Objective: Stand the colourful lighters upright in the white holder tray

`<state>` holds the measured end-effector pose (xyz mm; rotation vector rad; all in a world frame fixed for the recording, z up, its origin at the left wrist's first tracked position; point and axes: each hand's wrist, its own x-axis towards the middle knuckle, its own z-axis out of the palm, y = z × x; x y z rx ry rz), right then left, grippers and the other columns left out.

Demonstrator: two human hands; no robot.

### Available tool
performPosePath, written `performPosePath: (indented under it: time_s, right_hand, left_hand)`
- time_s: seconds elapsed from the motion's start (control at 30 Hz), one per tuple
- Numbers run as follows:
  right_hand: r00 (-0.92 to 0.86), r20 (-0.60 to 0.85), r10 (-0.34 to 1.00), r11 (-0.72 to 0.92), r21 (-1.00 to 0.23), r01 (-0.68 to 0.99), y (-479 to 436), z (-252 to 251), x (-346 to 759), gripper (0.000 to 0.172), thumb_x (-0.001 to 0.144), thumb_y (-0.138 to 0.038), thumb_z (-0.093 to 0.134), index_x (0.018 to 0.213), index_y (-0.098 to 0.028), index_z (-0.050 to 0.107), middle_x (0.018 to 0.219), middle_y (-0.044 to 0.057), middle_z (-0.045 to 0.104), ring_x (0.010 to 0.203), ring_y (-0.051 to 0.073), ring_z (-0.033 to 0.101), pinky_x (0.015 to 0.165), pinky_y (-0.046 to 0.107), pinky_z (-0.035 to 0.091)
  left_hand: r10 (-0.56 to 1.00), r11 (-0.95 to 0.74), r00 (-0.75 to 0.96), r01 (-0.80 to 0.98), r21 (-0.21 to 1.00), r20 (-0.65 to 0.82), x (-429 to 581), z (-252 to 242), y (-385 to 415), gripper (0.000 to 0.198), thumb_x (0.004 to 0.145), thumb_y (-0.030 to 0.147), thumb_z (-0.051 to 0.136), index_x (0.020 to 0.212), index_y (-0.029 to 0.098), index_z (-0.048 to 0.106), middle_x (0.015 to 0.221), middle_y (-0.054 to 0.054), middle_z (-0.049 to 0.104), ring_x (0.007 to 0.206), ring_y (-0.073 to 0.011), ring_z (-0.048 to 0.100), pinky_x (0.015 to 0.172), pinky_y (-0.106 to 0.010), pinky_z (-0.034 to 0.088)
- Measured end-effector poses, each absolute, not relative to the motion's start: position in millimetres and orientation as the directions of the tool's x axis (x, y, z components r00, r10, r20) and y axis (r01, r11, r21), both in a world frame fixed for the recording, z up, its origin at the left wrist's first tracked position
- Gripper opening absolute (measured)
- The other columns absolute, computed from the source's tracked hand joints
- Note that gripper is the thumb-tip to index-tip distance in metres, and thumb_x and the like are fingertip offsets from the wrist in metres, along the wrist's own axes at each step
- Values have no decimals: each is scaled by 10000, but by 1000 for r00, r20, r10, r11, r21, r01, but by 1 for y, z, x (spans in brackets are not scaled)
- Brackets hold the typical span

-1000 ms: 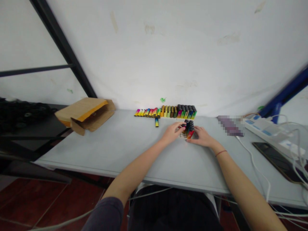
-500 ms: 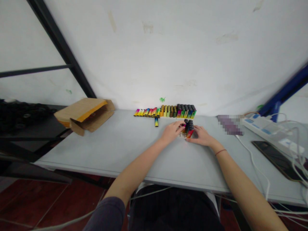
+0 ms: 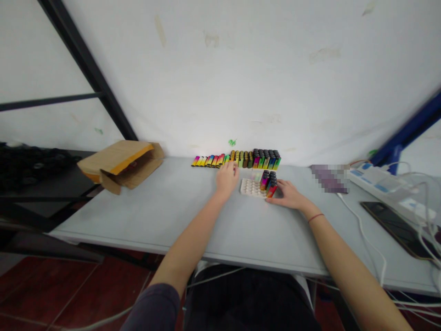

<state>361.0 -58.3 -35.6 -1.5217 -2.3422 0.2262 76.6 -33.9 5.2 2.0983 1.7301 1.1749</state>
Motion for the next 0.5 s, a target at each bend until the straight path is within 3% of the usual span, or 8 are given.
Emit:
performPosePath:
  time_s: [0.13,0.23,0.37,0.5]
  right_hand:
    - [-370,172,913,407,-309,860,-60,-33,360,794,814,-722,759,1388,-177,698,1403,197,696,1268,449,634,1094,554,513]
    - [-367,153,917,397,-313,863,-62,-30,359,805,819,-722,750,1399,-166,689,1415,202,689,1271,450,629,1102,556,507]
    - [-361,150,920,391,-321,863,-63,-29,358,813,817,-724,749,1409,-170,681,1427,200,683,1286,450,620,1118,560,498]
    - [-349,148,925,379,-324,867,-63,-29,358,807,813,-715,760,1400,-167,683,1416,203,685,1281,448,621,1115,557,499]
  left_hand:
    - [964,3,-131,877,480,233,44,11,-25,310,1051,367,555,1189,171,752,1283,-173,737,1221,-302,679,1051,-366,492]
    - [989,78,-118,935,346,94,33,14,-24,422,1020,506,602,1221,169,756,1392,-186,703,1276,-323,672,1016,-360,513]
    - [997,78,-77,942,325,-14,27,17,-22,307,995,323,628,1240,182,748,1347,-173,747,1261,-319,698,964,-342,526]
    - [993,82,-114,875,477,38,24,16,-15,413,972,200,600,1377,159,667,1306,-180,769,1241,-319,712,1003,-354,522]
